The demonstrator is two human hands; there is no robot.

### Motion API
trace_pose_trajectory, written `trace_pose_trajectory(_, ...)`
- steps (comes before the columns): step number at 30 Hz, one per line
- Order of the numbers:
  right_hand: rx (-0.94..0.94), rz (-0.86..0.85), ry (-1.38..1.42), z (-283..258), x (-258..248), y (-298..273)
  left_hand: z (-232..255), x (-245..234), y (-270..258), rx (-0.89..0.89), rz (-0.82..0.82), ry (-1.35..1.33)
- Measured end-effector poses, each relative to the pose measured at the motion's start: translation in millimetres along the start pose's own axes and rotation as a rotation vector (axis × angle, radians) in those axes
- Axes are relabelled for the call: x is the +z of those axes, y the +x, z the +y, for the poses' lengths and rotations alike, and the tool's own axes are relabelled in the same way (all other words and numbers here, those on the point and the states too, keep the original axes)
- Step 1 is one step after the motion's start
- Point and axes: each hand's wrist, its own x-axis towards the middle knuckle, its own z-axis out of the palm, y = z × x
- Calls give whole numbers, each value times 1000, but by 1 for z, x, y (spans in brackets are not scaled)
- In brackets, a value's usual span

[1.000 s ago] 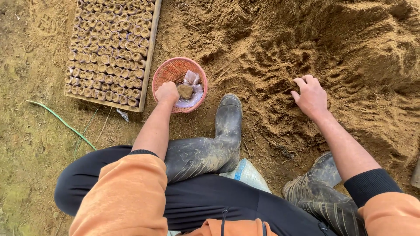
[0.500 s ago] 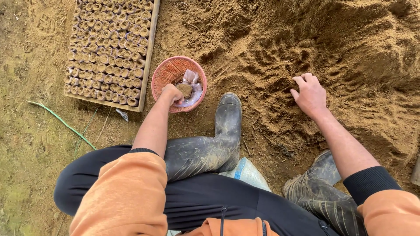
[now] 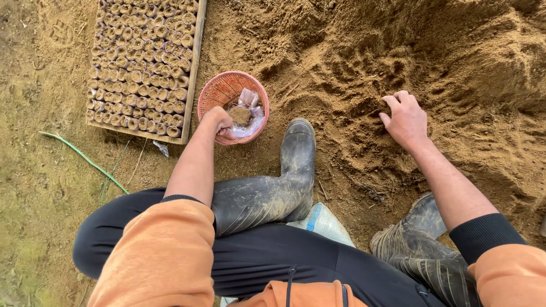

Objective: The person sits on the ground and uses their hands to scoop a brown granular material from a pile. They roll the material into a small cylinder and place it into a wooden tray with circular indentations. The person repeats this process, occasionally retrieving small items from a pink basket to place inside the material before molding.

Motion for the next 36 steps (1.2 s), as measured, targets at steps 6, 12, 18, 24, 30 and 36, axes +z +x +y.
trace_pose_trajectory(6,-2,17,9,3,9,1,31,-18,-56,-205,-132,-391)
trace_pose_trajectory(12,-1,13,1,4,9,-1,24,-7,-5,-401,-366,-444)
trace_pose_trajectory(18,-10,27,-3,3,8,0,-6,32,63,220,-178,1005)
trace_pose_trajectory(24,5,6,-23,4,12,2,3,-5,30,-107,-54,-129)
trace_pose_trajectory(30,8,4,-21,1,7,1,-14,4,-5,191,11,697)
trace_pose_trajectory(36,-7,16,-20,8,16,1,-5,8,1,128,206,610)
